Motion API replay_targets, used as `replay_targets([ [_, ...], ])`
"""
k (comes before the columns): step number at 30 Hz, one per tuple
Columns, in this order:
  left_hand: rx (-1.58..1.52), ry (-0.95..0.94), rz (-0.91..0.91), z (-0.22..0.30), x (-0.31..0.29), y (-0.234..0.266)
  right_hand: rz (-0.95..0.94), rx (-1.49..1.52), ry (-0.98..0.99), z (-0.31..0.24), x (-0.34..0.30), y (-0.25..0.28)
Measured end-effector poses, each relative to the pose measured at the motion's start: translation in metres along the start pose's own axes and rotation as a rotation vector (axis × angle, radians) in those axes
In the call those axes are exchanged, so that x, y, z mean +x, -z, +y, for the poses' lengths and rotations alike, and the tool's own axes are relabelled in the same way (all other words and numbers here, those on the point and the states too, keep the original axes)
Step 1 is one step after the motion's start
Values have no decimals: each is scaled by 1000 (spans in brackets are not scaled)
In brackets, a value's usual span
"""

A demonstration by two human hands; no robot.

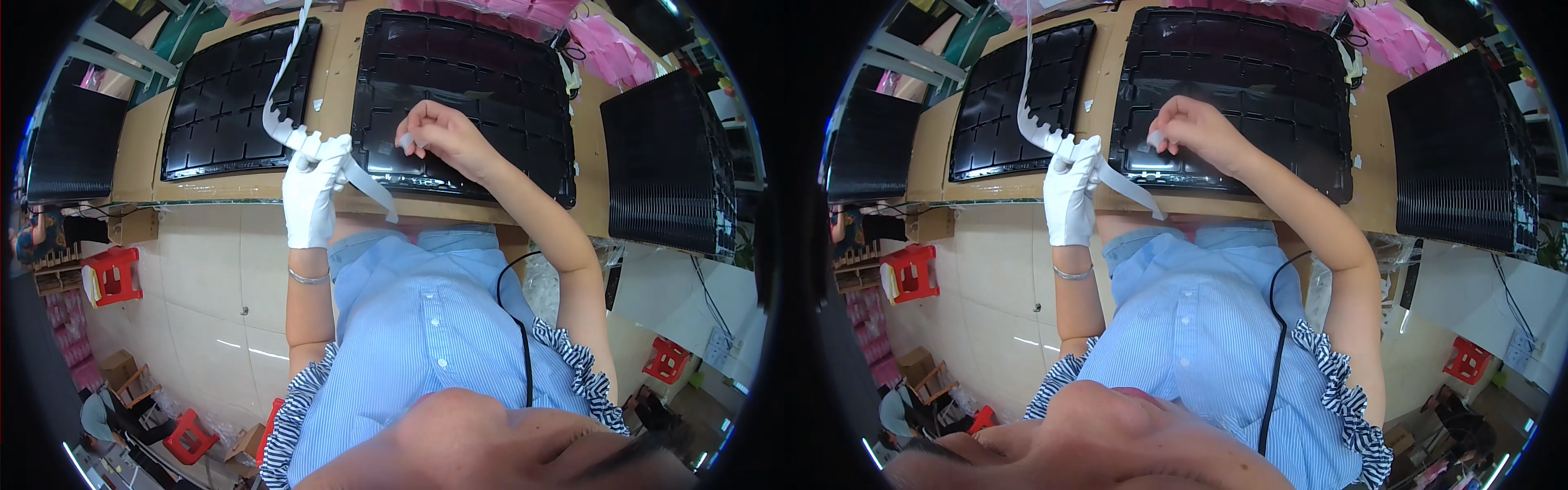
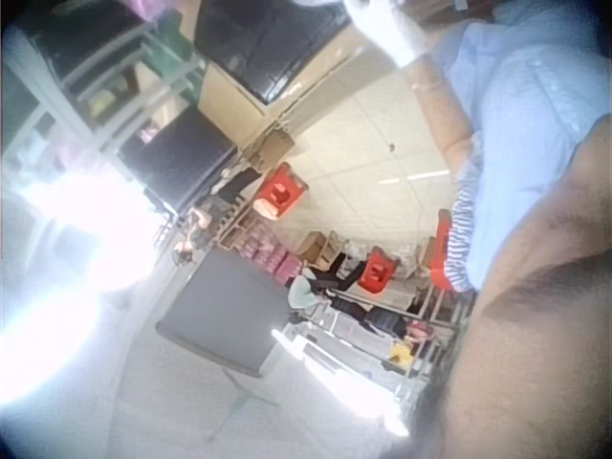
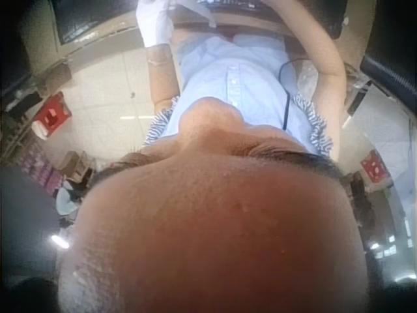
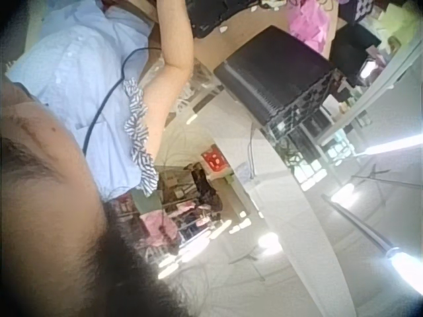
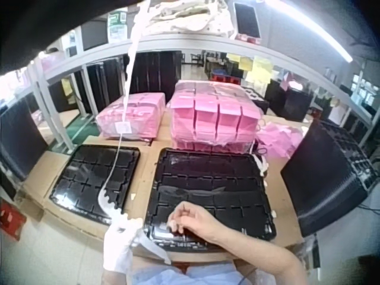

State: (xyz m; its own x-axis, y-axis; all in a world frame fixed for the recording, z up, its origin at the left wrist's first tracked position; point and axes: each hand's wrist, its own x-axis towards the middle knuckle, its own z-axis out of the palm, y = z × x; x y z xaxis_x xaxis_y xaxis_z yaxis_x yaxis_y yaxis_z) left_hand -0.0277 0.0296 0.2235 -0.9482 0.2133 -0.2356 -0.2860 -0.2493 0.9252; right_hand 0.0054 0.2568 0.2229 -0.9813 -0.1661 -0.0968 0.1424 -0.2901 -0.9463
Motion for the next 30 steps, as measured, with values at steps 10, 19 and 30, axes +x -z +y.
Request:
replay_targets([
  [10,-20,22,-121,12,2,-58,228,-235,97,-12,-32,-27],
  [19,96,-26,-135,-1,8,-84,375,-902,751,-13,-46,-14],
  [30,64,-20,-123,-5,16,-73,796,-1199,182,-72,-4,267],
])
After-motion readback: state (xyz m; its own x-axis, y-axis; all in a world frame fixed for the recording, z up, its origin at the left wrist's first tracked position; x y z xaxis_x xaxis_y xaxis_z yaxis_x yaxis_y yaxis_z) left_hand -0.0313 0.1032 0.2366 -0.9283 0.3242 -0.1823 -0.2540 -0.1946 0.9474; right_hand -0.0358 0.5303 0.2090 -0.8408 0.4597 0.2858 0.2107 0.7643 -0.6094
